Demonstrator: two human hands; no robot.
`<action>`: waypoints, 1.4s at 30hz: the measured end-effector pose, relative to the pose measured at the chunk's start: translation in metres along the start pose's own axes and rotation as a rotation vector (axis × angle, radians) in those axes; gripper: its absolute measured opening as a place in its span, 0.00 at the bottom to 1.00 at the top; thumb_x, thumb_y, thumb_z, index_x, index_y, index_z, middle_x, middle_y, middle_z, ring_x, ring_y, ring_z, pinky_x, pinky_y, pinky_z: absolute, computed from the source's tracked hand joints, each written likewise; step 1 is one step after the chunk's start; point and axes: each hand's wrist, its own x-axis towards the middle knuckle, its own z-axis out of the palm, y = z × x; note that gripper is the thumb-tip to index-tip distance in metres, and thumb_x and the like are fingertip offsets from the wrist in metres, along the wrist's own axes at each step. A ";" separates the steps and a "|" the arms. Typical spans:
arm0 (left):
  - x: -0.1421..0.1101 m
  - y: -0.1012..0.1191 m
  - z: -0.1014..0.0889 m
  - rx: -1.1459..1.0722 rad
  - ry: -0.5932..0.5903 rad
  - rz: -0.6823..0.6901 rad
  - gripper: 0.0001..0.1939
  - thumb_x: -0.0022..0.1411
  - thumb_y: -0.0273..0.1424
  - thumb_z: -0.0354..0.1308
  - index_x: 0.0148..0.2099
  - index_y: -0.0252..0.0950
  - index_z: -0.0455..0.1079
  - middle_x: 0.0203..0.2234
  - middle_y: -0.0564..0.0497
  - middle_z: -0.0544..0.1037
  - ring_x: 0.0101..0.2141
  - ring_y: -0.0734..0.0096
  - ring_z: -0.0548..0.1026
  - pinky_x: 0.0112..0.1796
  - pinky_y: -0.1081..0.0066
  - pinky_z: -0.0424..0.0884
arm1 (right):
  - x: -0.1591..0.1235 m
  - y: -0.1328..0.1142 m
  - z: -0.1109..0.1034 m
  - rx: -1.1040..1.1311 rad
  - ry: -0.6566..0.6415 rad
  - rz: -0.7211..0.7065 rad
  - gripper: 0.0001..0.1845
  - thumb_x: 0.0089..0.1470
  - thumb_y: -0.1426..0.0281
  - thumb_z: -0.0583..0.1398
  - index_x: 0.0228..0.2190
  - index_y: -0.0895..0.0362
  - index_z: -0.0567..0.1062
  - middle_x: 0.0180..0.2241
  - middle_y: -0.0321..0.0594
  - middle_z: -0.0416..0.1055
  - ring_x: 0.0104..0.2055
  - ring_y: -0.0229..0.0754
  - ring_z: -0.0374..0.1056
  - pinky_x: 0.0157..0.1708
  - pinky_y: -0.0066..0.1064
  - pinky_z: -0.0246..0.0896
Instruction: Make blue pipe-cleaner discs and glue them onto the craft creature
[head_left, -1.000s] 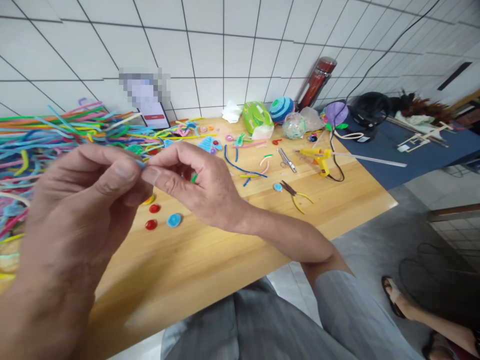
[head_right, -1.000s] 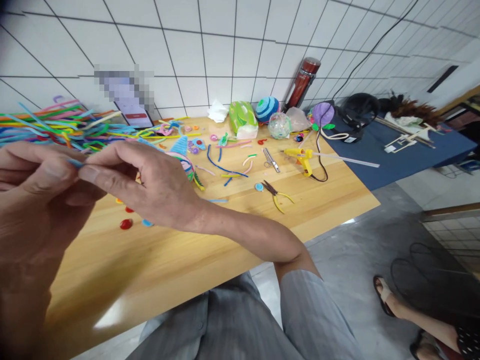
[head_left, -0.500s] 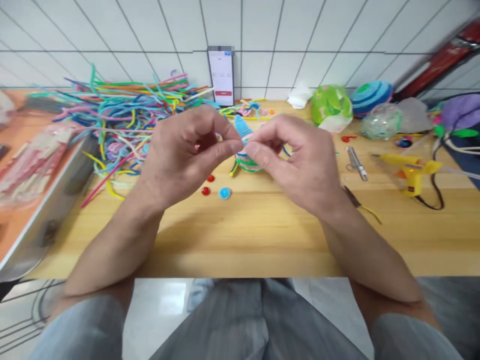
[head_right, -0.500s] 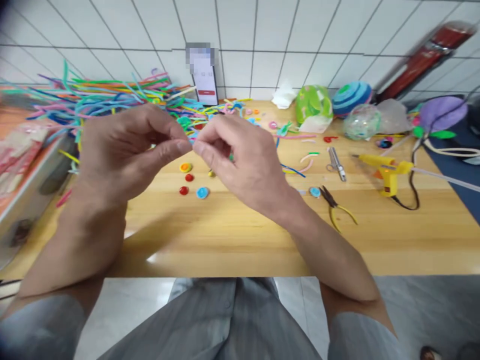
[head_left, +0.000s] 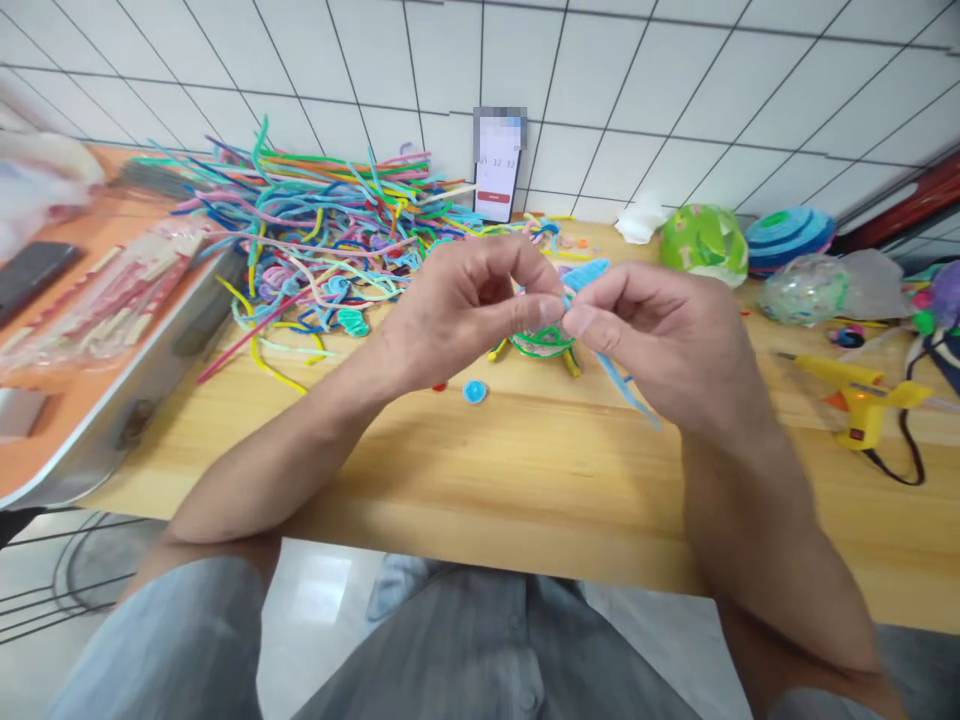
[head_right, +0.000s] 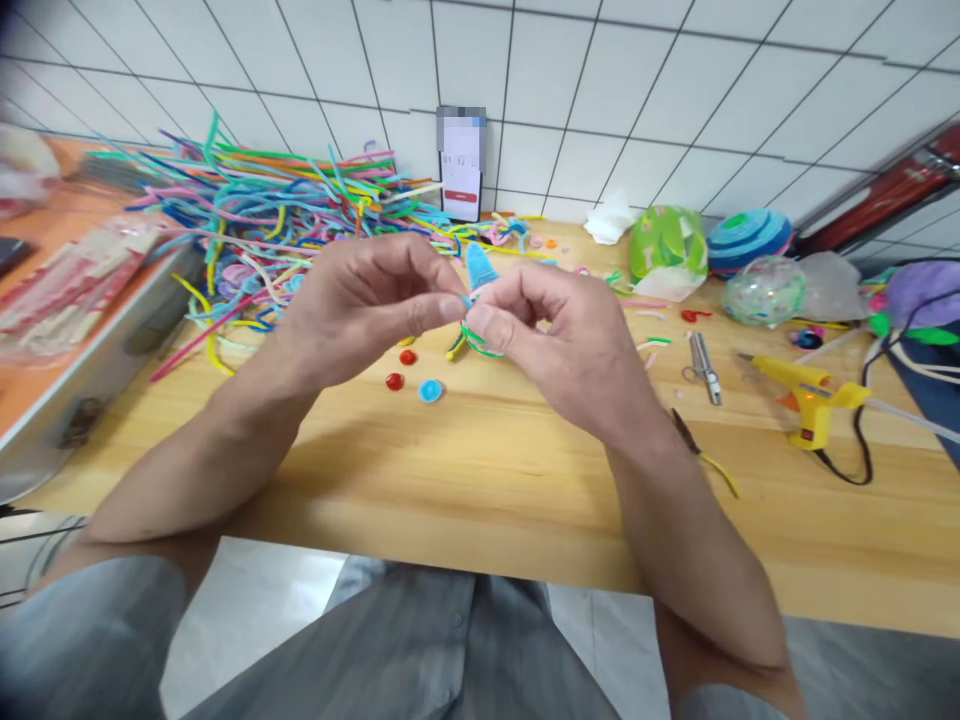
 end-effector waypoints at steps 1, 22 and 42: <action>0.000 0.002 -0.004 0.078 -0.020 0.037 0.12 0.67 0.39 0.68 0.36 0.38 0.75 0.28 0.53 0.78 0.28 0.73 0.75 0.28 0.72 0.66 | 0.000 -0.003 -0.004 -0.062 -0.028 0.000 0.11 0.59 0.63 0.69 0.27 0.53 0.79 0.24 0.31 0.71 0.26 0.36 0.61 0.27 0.32 0.55; 0.002 0.004 -0.006 -0.251 -0.178 -0.145 0.07 0.62 0.32 0.70 0.34 0.34 0.78 0.25 0.54 0.77 0.26 0.76 0.71 0.29 0.73 0.65 | 0.006 -0.003 -0.012 0.028 -0.169 0.160 0.23 0.52 0.48 0.71 0.23 0.54 0.78 0.24 0.35 0.68 0.27 0.38 0.59 0.27 0.33 0.55; 0.007 -0.004 -0.002 -0.313 -0.155 -0.200 0.05 0.61 0.25 0.69 0.33 0.34 0.76 0.24 0.55 0.76 0.25 0.77 0.70 0.28 0.73 0.64 | 0.013 0.012 -0.004 0.238 -0.134 0.326 0.24 0.44 0.49 0.76 0.19 0.54 0.78 0.22 0.35 0.65 0.28 0.39 0.56 0.31 0.35 0.48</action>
